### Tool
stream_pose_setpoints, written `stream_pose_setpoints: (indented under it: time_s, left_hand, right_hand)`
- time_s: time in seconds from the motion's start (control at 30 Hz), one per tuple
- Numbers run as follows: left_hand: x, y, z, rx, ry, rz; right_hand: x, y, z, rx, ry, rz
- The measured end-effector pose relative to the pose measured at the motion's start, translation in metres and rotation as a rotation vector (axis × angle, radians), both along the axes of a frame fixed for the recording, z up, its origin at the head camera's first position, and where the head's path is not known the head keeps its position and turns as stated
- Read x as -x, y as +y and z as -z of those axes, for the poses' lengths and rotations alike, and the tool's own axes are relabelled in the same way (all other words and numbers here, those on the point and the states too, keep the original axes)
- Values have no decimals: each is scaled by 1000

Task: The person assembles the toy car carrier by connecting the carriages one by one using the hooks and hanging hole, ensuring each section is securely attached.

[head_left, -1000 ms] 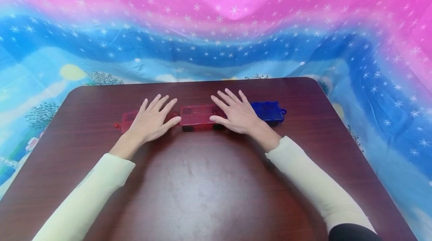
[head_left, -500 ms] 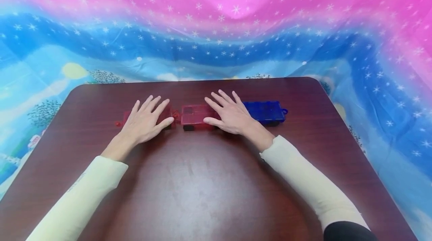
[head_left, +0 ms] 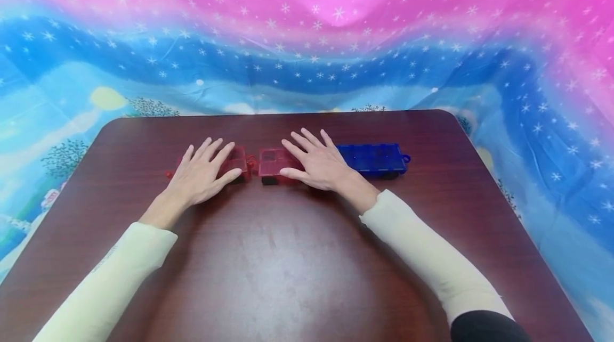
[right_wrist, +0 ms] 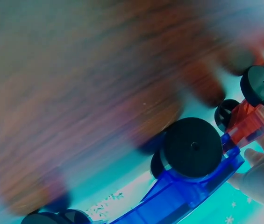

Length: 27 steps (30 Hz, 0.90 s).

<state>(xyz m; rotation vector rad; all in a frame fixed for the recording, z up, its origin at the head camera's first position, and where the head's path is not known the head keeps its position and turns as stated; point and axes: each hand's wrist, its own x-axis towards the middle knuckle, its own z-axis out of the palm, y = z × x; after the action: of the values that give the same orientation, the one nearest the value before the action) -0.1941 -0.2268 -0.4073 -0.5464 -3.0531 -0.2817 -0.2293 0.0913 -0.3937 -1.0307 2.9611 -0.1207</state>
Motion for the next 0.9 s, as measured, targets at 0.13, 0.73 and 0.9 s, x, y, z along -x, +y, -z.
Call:
stream_pose_setpoints:
  time_s: [0.13,0.73,0.9]
  left_hand:
    - [1,-3,1,16,-13,-10]
    - [1,-12,0,31,-43,-42]
    - [2,-14,3,46,-37,-37]
  right_hand:
    - [2,-4,1,-1,-9,-1]
    - [8,-16,9,-65,-22,-18]
    - [10,-18,11,-65,-45,-10]
